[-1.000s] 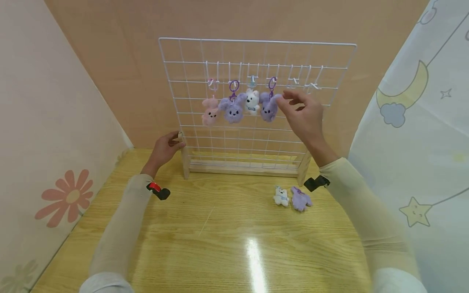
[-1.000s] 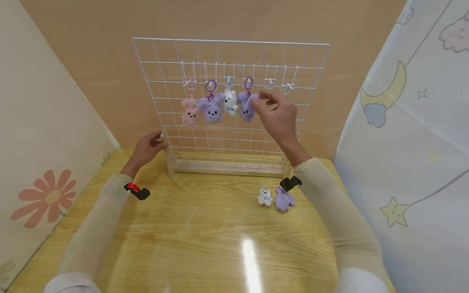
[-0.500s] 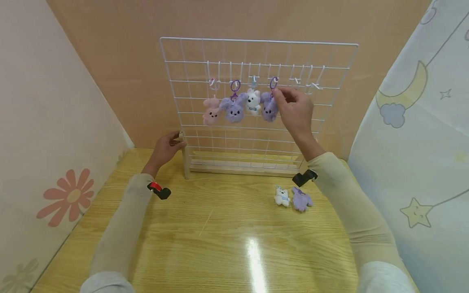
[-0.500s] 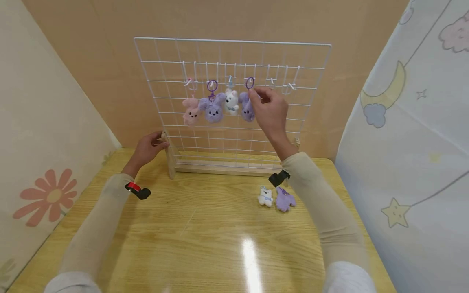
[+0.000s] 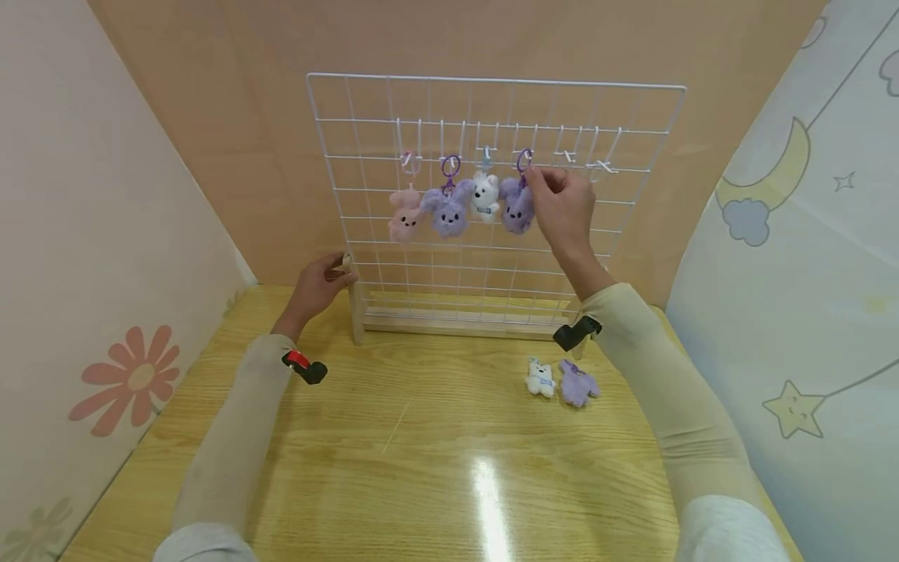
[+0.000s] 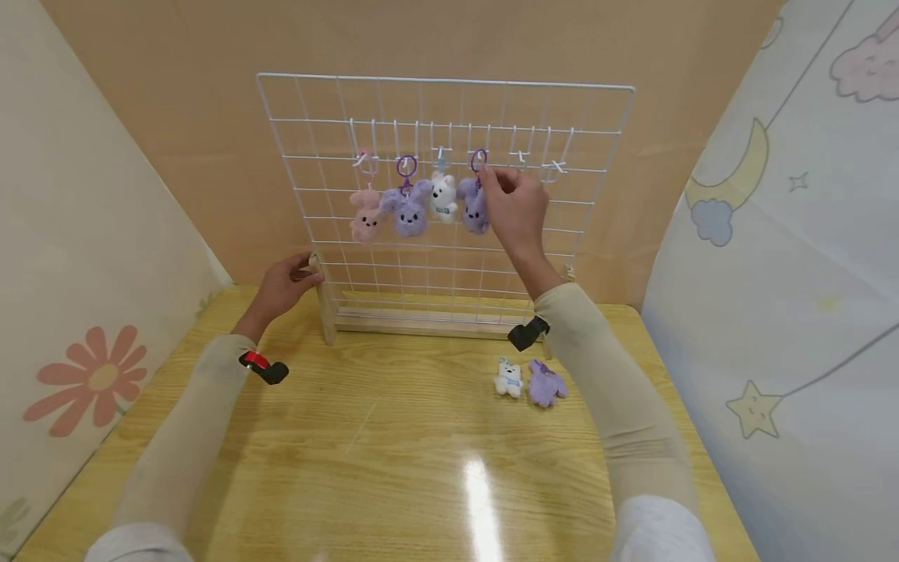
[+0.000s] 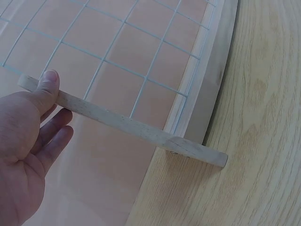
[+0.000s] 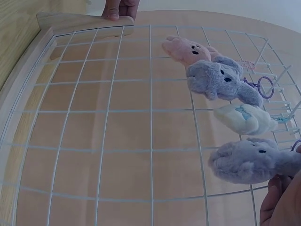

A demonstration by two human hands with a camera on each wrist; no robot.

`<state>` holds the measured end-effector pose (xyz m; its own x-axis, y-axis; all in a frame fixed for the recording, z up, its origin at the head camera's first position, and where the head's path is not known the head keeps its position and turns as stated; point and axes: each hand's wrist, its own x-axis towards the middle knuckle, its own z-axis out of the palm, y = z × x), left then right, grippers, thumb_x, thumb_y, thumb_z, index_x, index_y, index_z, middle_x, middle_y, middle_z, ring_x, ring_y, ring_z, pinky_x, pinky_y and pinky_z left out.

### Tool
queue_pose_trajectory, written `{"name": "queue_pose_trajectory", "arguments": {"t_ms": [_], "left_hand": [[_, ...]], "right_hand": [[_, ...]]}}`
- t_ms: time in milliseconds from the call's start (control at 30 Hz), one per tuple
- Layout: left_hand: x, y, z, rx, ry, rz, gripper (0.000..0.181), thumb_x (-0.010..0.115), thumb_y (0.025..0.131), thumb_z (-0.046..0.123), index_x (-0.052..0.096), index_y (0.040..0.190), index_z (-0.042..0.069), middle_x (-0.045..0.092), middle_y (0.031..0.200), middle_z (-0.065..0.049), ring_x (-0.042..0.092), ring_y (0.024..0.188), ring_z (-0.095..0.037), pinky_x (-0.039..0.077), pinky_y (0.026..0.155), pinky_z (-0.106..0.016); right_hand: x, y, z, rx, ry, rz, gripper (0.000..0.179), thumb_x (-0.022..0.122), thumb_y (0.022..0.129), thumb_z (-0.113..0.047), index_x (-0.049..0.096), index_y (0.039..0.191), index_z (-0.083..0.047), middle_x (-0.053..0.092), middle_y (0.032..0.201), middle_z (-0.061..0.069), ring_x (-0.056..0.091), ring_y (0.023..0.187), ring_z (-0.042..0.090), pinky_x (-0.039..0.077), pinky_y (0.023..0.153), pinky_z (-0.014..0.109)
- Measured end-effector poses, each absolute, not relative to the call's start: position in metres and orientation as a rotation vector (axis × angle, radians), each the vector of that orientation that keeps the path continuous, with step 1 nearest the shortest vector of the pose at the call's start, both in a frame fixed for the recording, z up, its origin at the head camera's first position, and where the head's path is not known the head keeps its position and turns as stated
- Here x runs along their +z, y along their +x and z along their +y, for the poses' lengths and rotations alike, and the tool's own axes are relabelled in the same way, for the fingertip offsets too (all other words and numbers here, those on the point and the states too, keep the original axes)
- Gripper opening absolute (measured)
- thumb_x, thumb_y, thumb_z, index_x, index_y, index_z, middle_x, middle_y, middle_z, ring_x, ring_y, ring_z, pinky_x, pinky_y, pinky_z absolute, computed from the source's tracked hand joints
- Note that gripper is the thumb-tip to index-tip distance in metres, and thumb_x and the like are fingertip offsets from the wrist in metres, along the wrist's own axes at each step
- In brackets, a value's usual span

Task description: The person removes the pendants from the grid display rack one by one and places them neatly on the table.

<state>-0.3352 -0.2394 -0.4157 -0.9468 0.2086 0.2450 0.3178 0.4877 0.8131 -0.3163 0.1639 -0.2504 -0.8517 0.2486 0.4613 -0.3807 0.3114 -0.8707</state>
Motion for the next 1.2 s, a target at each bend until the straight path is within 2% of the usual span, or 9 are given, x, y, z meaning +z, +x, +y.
{"name": "queue_pose_trajectory", "arguments": {"t_ms": [367,700,933,1200], "left_hand": [[-0.4175,-0.3377,-0.2407,-1.444,-0.444,-2.618,0.063,0.065,0.103,0.027,0.041,0.156,0.003,0.047,0.153,-0.024,0.057,0.129,-0.043,0.052,0.101,-0.057],[-0.4163,-0.3359,-0.24,-1.464,-0.43,-2.626,0.064,0.065,0.103,0.027,0.04,0.157,0.005,0.046,0.154,-0.024,0.055,0.131,-0.043,0.05,0.103,-0.057],[-0.416,-0.3356,-0.2399,-1.466,-0.437,-2.621,0.064,0.065,0.103,0.027,0.04,0.157,0.004,0.046,0.154,-0.024,0.055,0.131,-0.043,0.05,0.103,-0.057],[-0.4162,-0.3351,-0.2404,-1.434,-0.441,-2.625,0.064,0.065,0.103,0.028,0.04,0.157,0.004,0.047,0.153,-0.024,0.057,0.129,-0.043,0.051,0.101,-0.058]], "right_hand": [[-0.2498,-0.3191,0.1634,1.634,0.112,-2.027,0.032,0.075,0.095,-0.035,0.08,0.102,-0.004,0.077,0.092,0.0,0.066,0.083,0.009,0.053,0.072,0.019],[-0.2521,-0.3215,0.1663,1.741,0.141,-1.94,0.024,0.078,0.092,-0.029,0.081,0.096,-0.006,0.074,0.084,-0.007,0.066,0.082,0.009,0.053,0.074,0.02],[-0.2515,-0.3189,0.1671,1.775,0.116,-1.918,0.022,0.08,0.091,-0.029,0.079,0.092,-0.007,0.072,0.083,-0.005,0.065,0.082,0.01,0.054,0.076,0.02],[-0.2516,-0.316,0.1675,1.774,0.155,-1.9,0.017,0.076,0.094,-0.024,0.077,0.088,-0.009,0.07,0.079,-0.006,0.062,0.075,0.008,0.052,0.07,0.02]]}}
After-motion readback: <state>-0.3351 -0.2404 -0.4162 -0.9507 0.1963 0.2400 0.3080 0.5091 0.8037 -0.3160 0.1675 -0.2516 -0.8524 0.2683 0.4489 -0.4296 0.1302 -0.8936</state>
